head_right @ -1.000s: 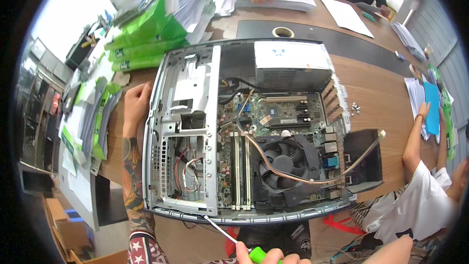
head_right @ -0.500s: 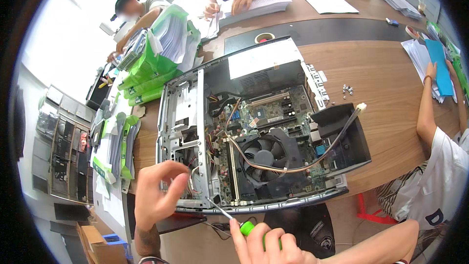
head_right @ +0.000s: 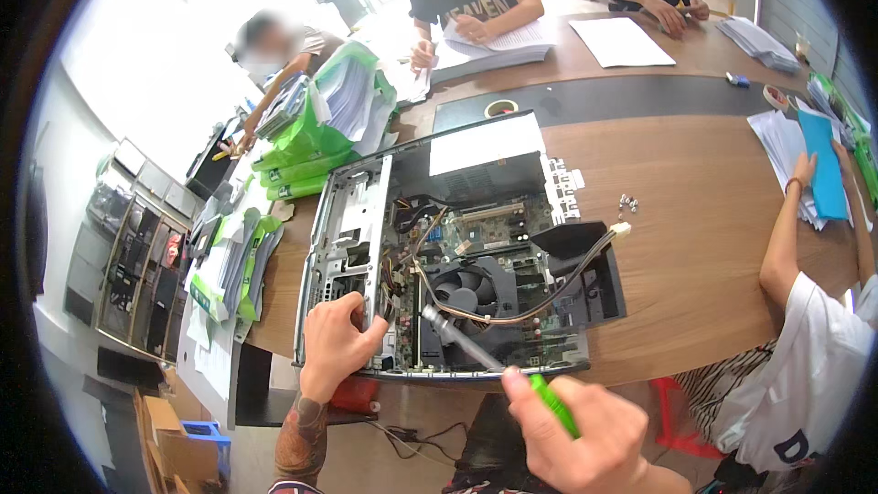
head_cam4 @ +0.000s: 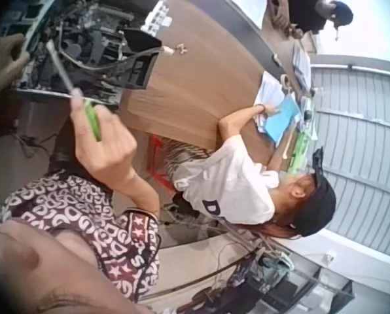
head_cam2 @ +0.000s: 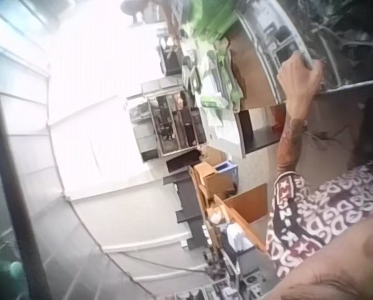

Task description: The person uses a screwdriver to unfasten screws on a computer case, lifts the internal metal bracket, disconnects internal cables by hand, and unscrews the cooling fan assembly.

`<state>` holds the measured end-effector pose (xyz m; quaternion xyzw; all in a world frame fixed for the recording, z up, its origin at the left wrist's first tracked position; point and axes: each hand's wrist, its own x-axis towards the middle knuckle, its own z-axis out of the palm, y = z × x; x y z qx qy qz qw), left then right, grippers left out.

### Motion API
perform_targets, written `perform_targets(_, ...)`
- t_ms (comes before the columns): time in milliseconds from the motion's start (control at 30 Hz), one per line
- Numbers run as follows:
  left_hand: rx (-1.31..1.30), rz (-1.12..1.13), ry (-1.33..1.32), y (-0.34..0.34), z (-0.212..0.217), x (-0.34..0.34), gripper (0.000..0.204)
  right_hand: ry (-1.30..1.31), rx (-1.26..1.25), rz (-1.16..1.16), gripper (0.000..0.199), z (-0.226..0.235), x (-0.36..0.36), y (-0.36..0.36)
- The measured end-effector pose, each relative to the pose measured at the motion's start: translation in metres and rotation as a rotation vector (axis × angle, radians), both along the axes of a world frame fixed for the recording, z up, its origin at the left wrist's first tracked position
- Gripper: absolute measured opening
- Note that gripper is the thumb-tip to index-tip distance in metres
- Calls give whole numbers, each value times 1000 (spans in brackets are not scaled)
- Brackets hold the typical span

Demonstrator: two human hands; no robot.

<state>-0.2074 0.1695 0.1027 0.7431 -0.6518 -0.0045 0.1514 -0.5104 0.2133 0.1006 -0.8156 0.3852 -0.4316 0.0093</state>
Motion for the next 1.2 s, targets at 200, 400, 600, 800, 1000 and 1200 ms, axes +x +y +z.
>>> perform_targets(200, -156, -77, -56, -4, -9, -7, 31, -410, -302, -301, 34, -44, -45, -69)
perform_targets(400, -37, 19, -167, 6, 1, -21, 30, -958, -67, -501, 33, -102, -82, -79)
perform_targets(600, -73, 179, -8, 20, 0, -32, 29, -1093, 191, -499, 33, -110, -86, -70)
perform_targets(800, -61, 248, 104, 21, -4, -31, 31, -1175, 346, -370, 33, -118, -91, -68)
perform_targets(1000, -160, 231, 122, 22, -16, -24, 31, -979, 456, -384, 33, -114, -89, -64)
perform_targets(1200, -237, 263, 262, 25, -13, -27, 32, -1051, 475, -363, 33, -114, -91, -63)
